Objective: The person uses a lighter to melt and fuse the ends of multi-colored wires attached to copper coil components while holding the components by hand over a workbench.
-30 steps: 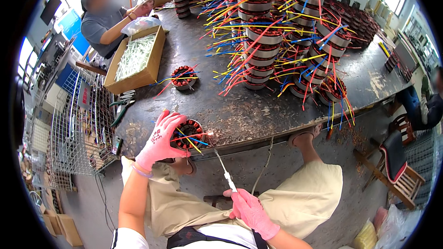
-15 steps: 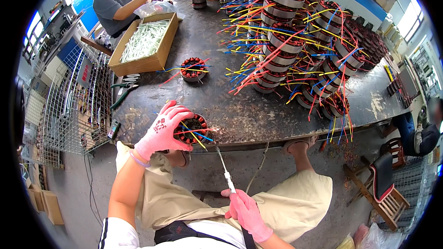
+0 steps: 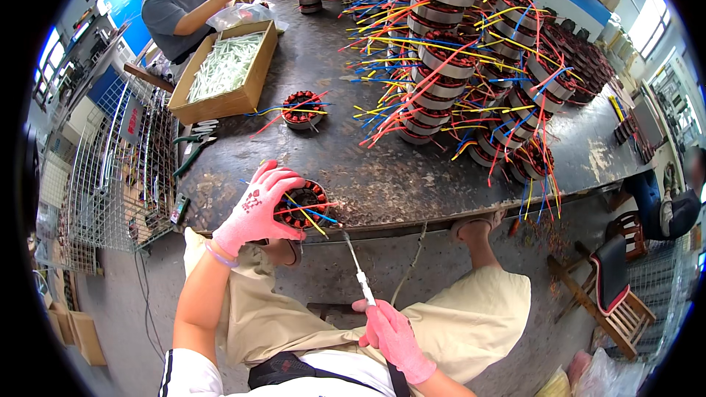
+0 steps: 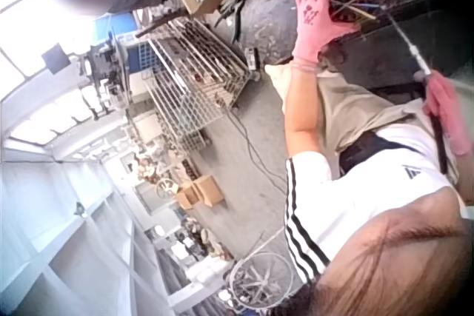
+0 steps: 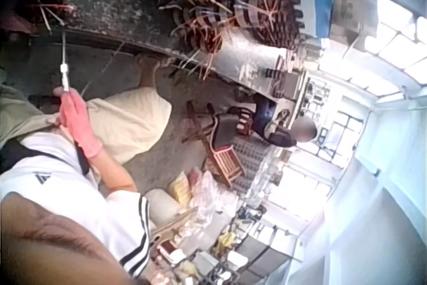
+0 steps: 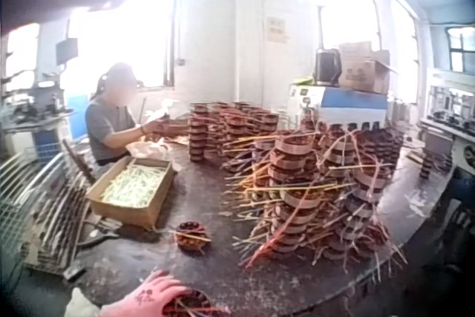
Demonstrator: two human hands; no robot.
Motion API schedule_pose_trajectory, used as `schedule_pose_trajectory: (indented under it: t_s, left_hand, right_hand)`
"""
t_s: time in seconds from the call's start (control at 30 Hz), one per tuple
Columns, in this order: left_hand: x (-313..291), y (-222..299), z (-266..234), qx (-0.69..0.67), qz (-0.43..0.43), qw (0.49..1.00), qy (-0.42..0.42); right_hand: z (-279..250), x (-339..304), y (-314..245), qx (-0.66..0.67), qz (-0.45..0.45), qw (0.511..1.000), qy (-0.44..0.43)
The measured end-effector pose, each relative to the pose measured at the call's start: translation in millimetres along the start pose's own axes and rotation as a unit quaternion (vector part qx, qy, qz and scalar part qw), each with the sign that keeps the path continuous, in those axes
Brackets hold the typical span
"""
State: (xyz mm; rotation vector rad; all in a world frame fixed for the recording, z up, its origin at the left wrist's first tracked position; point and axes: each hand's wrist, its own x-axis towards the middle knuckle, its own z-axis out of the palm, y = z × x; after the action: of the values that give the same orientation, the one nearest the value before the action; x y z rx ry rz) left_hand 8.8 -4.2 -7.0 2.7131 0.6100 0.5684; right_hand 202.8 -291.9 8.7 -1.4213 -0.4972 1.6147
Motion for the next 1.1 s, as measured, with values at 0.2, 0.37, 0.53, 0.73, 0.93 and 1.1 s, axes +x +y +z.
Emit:
schedule_pose_trajectory:
  t_s: [0.2, 0.37, 0.53, 0.73, 0.93, 1.1]
  left_hand:
    - [1, 4, -1, -0.004, -0.008, 1.0, 0.0]
    - [2, 5, 0, -0.003, -0.001, 1.0, 0.001]
    - [1, 4, -1, 0.007, -0.003, 1.0, -0.007]
    - [2, 5, 0, 0.009, -0.003, 1.0, -0.005]
    - [2, 5, 0, 0.007, -0.005, 1.0, -0.006]
    - [3, 6, 0, 0.006, -0.006, 1.0, -0.003]
  right_hand:
    - [-1, 1, -1, 0.037, 0.008, 0.999, -0.009]
    - [-2, 3, 4, 0.04, 0.004, 0.999, -0.008]
    - [-2, 5, 7, 0.045, 0.02, 0.999, 0.002]
    - [-2, 5, 9, 0.041, 0.006, 0.999, -0.004]
    - [-1, 5, 9, 0.044, -0.002, 0.999, 0.0]
    - [-1, 5, 6, 0.038, 0.003, 0.999, 0.003]
